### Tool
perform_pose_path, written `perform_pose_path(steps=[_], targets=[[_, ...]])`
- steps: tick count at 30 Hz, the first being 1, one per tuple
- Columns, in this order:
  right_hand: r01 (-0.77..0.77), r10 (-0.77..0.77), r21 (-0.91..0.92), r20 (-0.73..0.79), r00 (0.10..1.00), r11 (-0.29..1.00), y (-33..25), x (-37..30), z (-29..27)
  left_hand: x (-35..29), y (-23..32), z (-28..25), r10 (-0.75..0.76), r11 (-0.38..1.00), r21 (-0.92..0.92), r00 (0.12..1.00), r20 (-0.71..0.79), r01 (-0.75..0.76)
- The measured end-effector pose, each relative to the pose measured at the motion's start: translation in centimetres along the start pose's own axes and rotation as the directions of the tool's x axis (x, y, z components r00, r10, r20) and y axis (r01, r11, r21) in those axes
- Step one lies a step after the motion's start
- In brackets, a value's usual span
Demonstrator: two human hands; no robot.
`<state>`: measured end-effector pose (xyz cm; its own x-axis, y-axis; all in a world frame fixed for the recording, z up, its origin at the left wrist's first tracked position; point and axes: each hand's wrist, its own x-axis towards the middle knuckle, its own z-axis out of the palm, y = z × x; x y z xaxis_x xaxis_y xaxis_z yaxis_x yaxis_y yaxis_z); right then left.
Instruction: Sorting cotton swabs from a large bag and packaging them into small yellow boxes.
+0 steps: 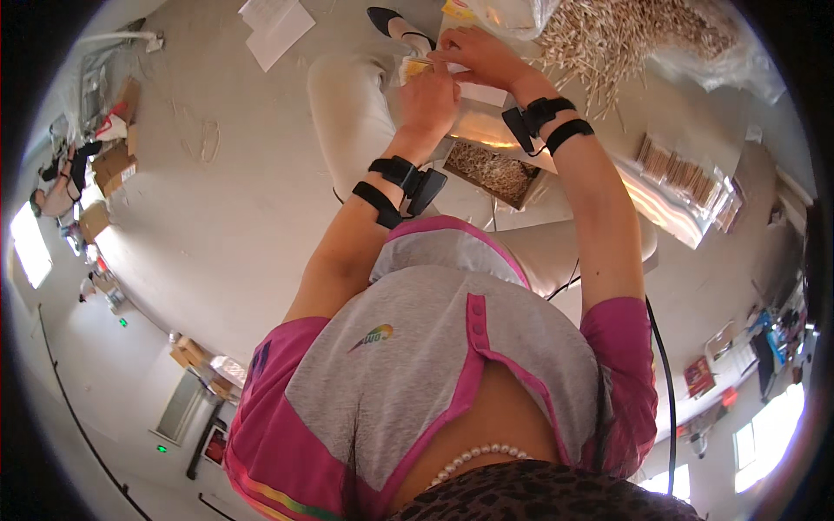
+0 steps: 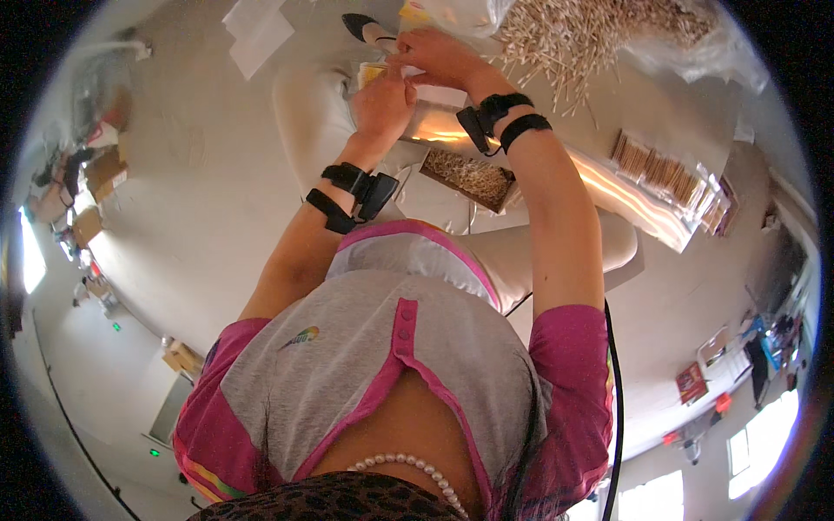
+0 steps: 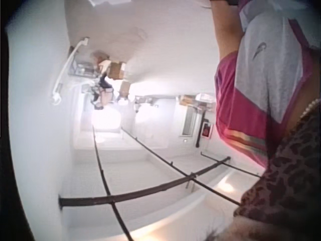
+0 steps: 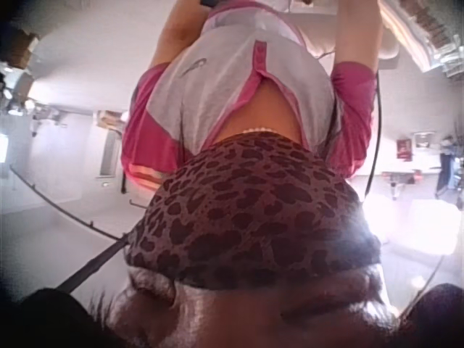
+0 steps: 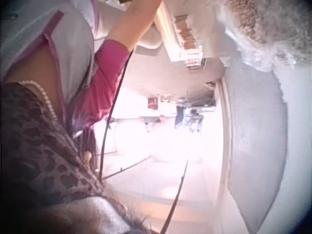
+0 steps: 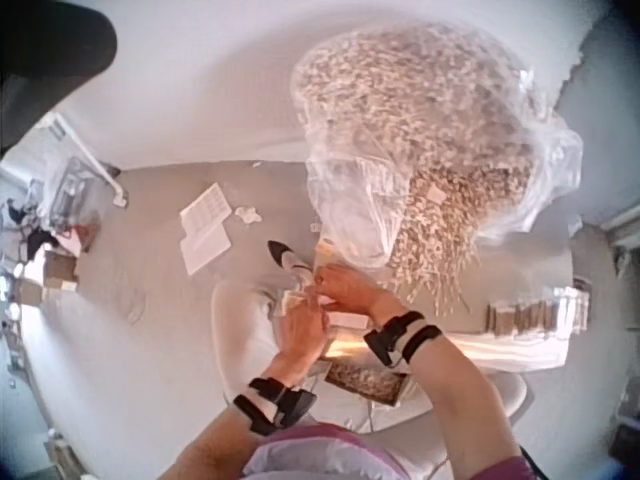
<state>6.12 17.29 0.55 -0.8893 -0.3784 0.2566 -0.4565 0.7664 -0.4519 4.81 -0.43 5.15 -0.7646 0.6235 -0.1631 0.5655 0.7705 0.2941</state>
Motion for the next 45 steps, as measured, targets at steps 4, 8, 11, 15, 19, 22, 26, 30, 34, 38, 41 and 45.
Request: perform_pose_path(steps=[4,8,11,15,19,22,26,30,34,38,41,45], targets=[[0.035,-0.035,-0.008,0.006,0.999,0.999,0.7,0.3,0.1,-0.1,0.5,0.0,0.021,0.999,0.039,1.000,-0.009,-0.020],[0.054,-0.055,0.008,0.046,0.997,0.998,0.9,1.0,0.3,-0.1,-0.4,1.2,0.043,0.999,-0.022,0.996,-0.073,-0.044],[0.048,-0.049,0.028,0.064,0.997,0.998,0.9,1.0,0.2,0.1,-0.2,1.0,0.031,0.993,-0.112,0.994,-0.103,-0.043],[0.084,-0.083,0.046,-0.033,0.996,0.995,0.7,1.2,0.0,0.1,0.0,0.7,0.006,0.997,-0.074,0.999,-0.043,-0.009],[0.042,-0.047,0.092,0.053,0.998,0.995,0.6,1.7,-0.6,-0.3,0.4,0.2,0.041,0.998,-0.048,0.992,-0.119,-0.047],[0.061,-0.070,0.122,0.066,0.995,0.991,0.8,2.0,-0.8,-0.5,0.6,-0.1,0.026,1.000,-0.012,0.990,-0.136,-0.028],[0.040,-0.053,0.106,0.125,0.991,0.994,0.6,2.3,-0.9,-0.5,0.3,0.5,0.020,0.999,-0.039,0.984,-0.178,-0.028],[0.062,-0.073,0.104,0.106,0.992,0.993,0.9,2.3,-0.7,-0.4,0.2,1.0,0.028,0.999,-0.034,0.979,-0.200,-0.035],[0.082,-0.089,0.080,0.077,0.993,0.993,1.1,1.8,-0.4,-0.4,0.4,1.0,0.007,0.997,-0.071,0.986,-0.165,-0.019],[0.106,-0.108,0.055,0.034,0.994,0.993,0.8,1.8,-0.4,-0.3,0.1,1.2,0.015,0.996,-0.084,0.986,-0.166,-0.029],[0.094,-0.096,0.046,0.038,0.995,0.994,0.8,1.8,-0.4,-0.3,0.2,1.4,0.011,0.996,-0.090,0.984,-0.177,-0.027],[0.063,-0.065,0.018,0.110,0.992,0.998,0.9,2.4,-0.4,-0.3,-0.1,1.6,0.017,0.995,-0.098,0.985,-0.173,-0.034]])
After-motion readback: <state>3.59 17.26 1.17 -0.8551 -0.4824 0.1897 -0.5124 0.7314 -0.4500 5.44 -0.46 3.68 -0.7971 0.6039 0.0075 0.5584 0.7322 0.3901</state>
